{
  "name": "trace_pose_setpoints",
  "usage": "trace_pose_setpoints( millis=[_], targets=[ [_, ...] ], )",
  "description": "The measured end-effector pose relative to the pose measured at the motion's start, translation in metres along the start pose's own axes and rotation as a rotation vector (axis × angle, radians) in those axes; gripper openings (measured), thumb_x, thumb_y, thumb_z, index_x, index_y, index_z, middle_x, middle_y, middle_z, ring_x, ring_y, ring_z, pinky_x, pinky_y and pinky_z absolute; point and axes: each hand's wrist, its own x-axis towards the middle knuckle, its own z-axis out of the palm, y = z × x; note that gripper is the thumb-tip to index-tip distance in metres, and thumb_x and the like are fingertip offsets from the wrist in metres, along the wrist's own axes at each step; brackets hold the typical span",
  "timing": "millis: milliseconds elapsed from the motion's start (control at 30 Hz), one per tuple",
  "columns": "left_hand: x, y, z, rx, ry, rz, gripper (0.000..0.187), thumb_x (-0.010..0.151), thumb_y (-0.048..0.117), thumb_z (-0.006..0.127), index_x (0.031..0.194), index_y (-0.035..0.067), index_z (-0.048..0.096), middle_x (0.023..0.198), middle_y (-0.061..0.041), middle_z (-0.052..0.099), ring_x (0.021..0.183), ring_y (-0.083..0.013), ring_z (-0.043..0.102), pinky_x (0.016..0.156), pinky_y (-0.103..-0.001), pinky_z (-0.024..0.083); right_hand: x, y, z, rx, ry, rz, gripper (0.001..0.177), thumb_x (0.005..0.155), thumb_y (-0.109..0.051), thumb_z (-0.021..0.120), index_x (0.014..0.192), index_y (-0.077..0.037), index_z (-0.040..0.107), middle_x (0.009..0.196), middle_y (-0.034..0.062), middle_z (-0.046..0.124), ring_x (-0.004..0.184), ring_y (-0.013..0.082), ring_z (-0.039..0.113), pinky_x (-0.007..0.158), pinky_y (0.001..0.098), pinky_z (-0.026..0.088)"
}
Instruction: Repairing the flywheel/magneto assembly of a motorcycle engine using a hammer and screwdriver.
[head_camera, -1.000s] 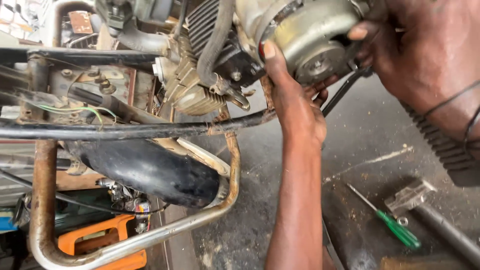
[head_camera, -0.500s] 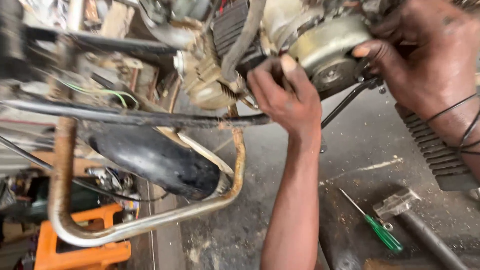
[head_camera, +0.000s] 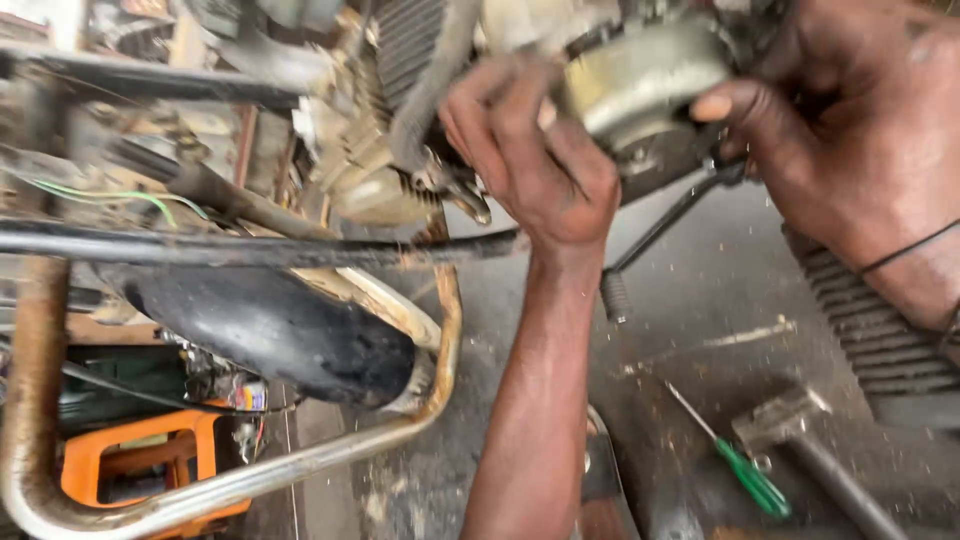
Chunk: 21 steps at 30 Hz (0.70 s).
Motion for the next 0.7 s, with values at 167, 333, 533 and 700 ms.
trace_pose_setpoints(
  millis=[167,333,533,700],
  targets=[
    [-0.018,0.004,-0.012,0.143,-0.015,-0.018,0.021,0.120,0.030,0.034,0.135,0.030,0.049,0.127,-0.004,0.043,0.112,-0.0208,0.044,0.098,-0.051,0.031,-0.014,-0.005,0.001,-0.024,-0.010,-0.143,0.010,0.116,-0.002,0.061,0.114,0.007,0.063,0.085,0.0166,0.067,0.077,0.0186,0.070,0.067,0.0285,0.060],
    [0.001,0.031,-0.028,0.240,-0.132,-0.198,0.025,0.115,0.031,0.038,0.129,0.019,0.056,0.120,-0.005,0.049,0.107,-0.0205,0.048,0.093,-0.042,0.037,-0.001,-0.085,-0.023,-0.247,0.045,0.071,0.033,0.106,-0.017,0.075,0.087,0.005,0.059,0.070,0.0132,0.066,0.063,0.0189,0.067,0.052,0.0316,0.049],
    [0.029,0.080,-0.068,0.301,-0.224,-0.535,0.043,0.109,0.044,0.053,0.125,0.004,0.056,0.115,-0.015,0.051,0.102,-0.0255,0.057,0.085,-0.045,0.049,-0.143,-0.158,0.002,-0.149,-0.236,0.236,0.013,0.081,-0.020,0.077,0.081,-0.008,0.073,0.069,0.0087,0.070,0.054,0.0239,0.067,0.053,0.0384,0.052],
    [0.007,0.074,-0.072,0.106,-0.275,-0.948,0.068,0.092,0.057,0.064,0.124,-0.001,0.049,0.108,-0.017,0.057,0.091,-0.0272,0.066,0.071,-0.042,0.059,-0.271,-0.071,0.043,-0.414,-0.511,0.402,0.033,0.078,-0.029,0.075,0.105,-0.011,0.068,0.103,0.0100,0.072,0.083,0.0336,0.073,0.072,0.0425,0.060]
  ],
)
